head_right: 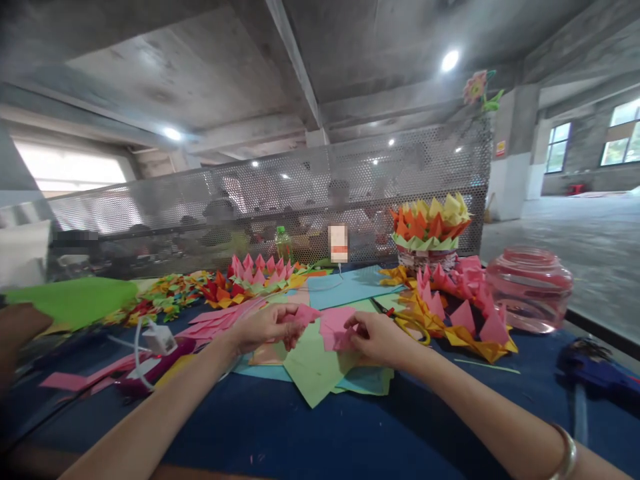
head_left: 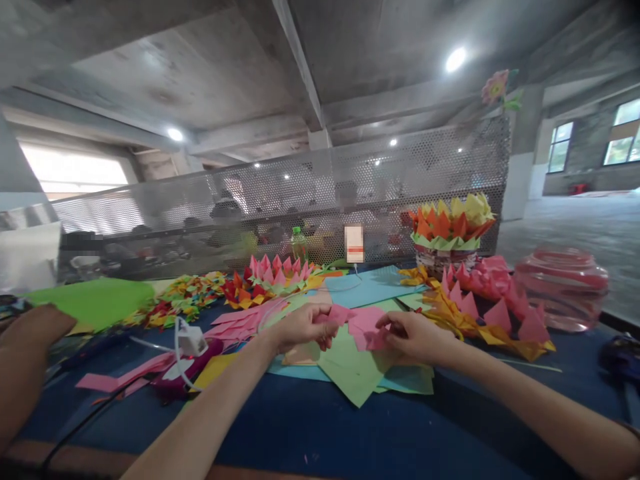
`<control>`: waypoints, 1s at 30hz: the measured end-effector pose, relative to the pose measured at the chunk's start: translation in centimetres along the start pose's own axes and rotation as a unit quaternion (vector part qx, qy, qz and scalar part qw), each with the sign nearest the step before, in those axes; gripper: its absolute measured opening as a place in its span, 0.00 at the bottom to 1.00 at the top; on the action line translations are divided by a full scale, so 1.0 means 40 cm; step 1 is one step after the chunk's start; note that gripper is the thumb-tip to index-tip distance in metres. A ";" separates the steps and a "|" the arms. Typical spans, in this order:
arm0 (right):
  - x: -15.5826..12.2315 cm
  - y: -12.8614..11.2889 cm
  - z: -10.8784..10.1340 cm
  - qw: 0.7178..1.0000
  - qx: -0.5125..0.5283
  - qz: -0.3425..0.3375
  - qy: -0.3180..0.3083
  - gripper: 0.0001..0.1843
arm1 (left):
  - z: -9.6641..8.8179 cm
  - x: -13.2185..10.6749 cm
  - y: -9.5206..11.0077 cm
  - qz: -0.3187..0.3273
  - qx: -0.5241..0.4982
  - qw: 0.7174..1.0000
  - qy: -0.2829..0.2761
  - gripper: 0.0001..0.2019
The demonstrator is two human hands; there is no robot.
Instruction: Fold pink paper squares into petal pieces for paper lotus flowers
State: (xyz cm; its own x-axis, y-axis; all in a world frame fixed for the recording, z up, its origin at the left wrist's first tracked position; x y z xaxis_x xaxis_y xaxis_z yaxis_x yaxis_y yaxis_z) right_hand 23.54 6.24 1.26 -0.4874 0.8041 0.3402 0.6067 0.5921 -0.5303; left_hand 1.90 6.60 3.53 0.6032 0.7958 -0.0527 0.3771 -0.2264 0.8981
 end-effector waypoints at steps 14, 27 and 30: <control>-0.173 -0.099 -0.158 0.986 -0.141 0.055 0.075 0.13 | 0.041 0.006 0.015 0.015 0.005 1.000 0.004 0.23; -0.661 0.221 -0.486 0.907 -0.306 0.247 0.150 0.18 | 0.056 0.018 0.011 0.021 0.018 1.000 0.006 0.24; -0.690 0.231 -0.448 0.923 -0.275 0.246 0.110 0.25 | 0.056 0.017 0.010 0.021 0.019 1.000 0.002 0.25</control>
State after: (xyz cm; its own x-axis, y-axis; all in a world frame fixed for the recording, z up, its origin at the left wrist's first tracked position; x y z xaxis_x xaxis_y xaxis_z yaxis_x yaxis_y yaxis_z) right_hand 53.86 -9.55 0.87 0.0350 0.9382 0.3443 0.9769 0.0405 -0.2096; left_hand 4.01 5.79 2.86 0.6165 0.7873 -0.0125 0.3773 -0.2814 0.8823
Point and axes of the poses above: each hand's wrist, its own x-axis towards the middle knuckle, its own z-axis out of the palm, y = z × x, the point moved 5 cm from there along x, towards the middle knuckle, and after that the axes turned 2 degrees about -z, right-handed, at the moved point
